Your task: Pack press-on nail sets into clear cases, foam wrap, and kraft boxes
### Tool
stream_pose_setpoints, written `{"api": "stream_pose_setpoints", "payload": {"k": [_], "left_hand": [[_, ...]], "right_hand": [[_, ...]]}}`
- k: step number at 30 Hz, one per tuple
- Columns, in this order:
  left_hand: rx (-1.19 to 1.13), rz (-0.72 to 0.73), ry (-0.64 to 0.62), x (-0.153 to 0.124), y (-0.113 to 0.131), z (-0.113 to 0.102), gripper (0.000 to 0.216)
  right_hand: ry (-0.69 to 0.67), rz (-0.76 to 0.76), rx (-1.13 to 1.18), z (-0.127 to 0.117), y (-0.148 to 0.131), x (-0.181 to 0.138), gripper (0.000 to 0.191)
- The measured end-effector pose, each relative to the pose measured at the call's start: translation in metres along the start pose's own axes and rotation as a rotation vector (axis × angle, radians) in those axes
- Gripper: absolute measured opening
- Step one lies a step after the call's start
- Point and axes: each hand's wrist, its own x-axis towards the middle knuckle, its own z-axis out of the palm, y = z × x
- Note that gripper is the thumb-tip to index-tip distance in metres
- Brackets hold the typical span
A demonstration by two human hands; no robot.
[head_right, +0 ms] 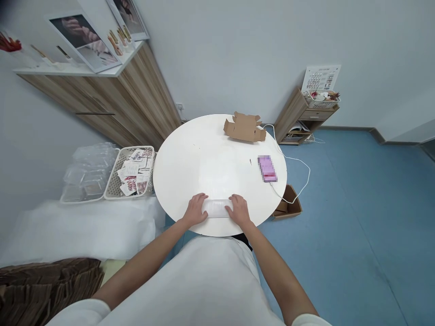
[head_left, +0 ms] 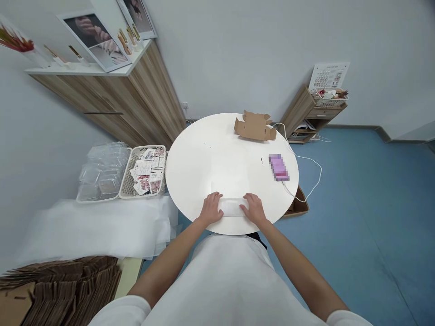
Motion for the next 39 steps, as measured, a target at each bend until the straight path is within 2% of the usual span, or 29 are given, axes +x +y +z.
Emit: {"api": "stream_pose_setpoints", "payload": {"k": [3,5,9,15,20,23,25,28,30,33,36,39], "left_hand": [[0.057,0.19,-0.141,0.007,0.012,-0.002,0.057],[0.087,0.207,-0.197,0.011,0.014,-0.002,0.056],[0.08,0.224,-0.247,0.007,0.011,-0.004,0.052],[-0.071,0.236,-0.413,-0.01,0.007,-0.006,0.052],[-0.245,0.068,-0.444,0.008,-0.002,-0.012,0.034],[-0.351,-0.088,-0.451,0.024,-0.014,-0.017,0.037],[-0.387,-0.186,-0.412,0.031,-0.022,-0.017,0.037],[-0.339,-0.306,-0.293,0.033,-0.032,-0.014,0.031],[-0.278,-0.349,-0.24,0.031,-0.036,-0.011,0.026],[-0.229,-0.374,-0.225,0.025,-0.039,-0.008,0.023],[-0.135,-0.359,-0.139,0.018,-0.034,-0.009,0.037],[-0.002,-0.177,-0.044,0.014,-0.022,-0.011,0.053]], "right_hand": [[-0.221,-0.283,-0.026,-0.001,-0.009,0.008,0.049],[-0.309,-0.324,-0.045,-0.001,-0.012,0.013,0.054],[-0.369,-0.279,-0.007,-0.001,-0.016,0.008,0.048],[-0.521,-0.24,0.162,-0.01,-0.019,-0.014,0.045],[-0.516,-0.046,0.344,-0.023,-0.013,0.009,0.032],[-0.536,0.126,0.456,-0.026,-0.006,0.028,0.03],[-0.499,0.212,0.487,-0.024,-0.001,0.036,0.028],[-0.372,0.318,0.456,-0.016,0.008,0.039,0.023],[-0.281,0.385,0.419,-0.011,0.014,0.036,0.022],[-0.175,0.441,0.395,-0.004,0.022,0.027,0.027],[-0.016,0.445,0.339,0.0,0.026,0.016,0.04],[0.159,0.357,0.209,-0.001,0.024,0.007,0.049]]}}
